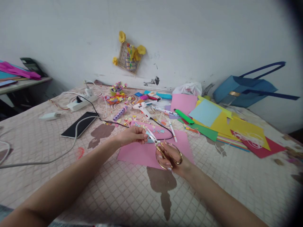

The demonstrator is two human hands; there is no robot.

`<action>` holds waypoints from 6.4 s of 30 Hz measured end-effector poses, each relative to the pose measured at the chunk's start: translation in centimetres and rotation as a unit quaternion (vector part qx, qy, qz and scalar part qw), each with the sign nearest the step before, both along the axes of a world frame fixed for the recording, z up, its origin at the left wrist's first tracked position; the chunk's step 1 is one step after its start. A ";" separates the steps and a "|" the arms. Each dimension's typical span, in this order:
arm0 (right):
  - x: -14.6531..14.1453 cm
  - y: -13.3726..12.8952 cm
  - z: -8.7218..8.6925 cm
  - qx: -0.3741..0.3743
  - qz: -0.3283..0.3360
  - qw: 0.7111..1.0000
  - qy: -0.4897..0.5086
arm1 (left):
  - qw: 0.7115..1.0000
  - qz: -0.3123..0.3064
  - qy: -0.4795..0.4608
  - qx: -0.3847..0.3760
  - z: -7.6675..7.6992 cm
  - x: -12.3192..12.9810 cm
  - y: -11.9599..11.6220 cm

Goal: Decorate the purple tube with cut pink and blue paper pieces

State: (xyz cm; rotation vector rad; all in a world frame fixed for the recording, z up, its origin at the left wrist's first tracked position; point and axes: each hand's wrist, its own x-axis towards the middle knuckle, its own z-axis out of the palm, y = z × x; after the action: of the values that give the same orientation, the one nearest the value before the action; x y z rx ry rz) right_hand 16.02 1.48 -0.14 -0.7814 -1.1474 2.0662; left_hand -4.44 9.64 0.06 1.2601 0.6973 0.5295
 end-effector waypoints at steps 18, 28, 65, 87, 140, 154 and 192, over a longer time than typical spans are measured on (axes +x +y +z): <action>0.7 0.7 0.0 0.107 -0.209 0.961 -0.150 | 0.991 -0.061 0.098 0.062 0.2 1.2 -1.6; 0.6 0.9 -0.2 0.097 -0.220 0.957 -0.162 | 0.975 -0.048 0.126 0.175 -0.7 1.7 -1.9; 0.8 1.5 -0.7 0.028 -0.215 0.974 -0.067 | 0.927 -0.011 0.214 0.307 0.2 1.8 -2.3; -0.7 0.3 -0.6 0.010 -0.158 0.987 0.003 | 0.671 0.093 0.167 0.717 -1.1 3.1 -4.8; 1.0 1.4 -0.1 0.100 -0.230 0.957 -0.145 | 0.846 0.119 0.155 0.496 0.1 2.9 -3.7; 0.8 1.3 0.1 0.110 -0.237 0.948 -0.184 | 0.815 0.091 0.107 0.563 -0.3 3.4 -4.4; 1.4 1.0 0.3 0.129 -0.227 0.943 -0.208 | 0.956 0.109 0.028 0.272 -1.0 4.4 -4.5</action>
State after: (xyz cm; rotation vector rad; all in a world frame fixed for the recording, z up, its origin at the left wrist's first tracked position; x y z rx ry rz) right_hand 17.46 2.51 0.11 -1.2532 -1.2805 1.3736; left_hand -0.07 5.12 -0.95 1.7249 0.7703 0.9129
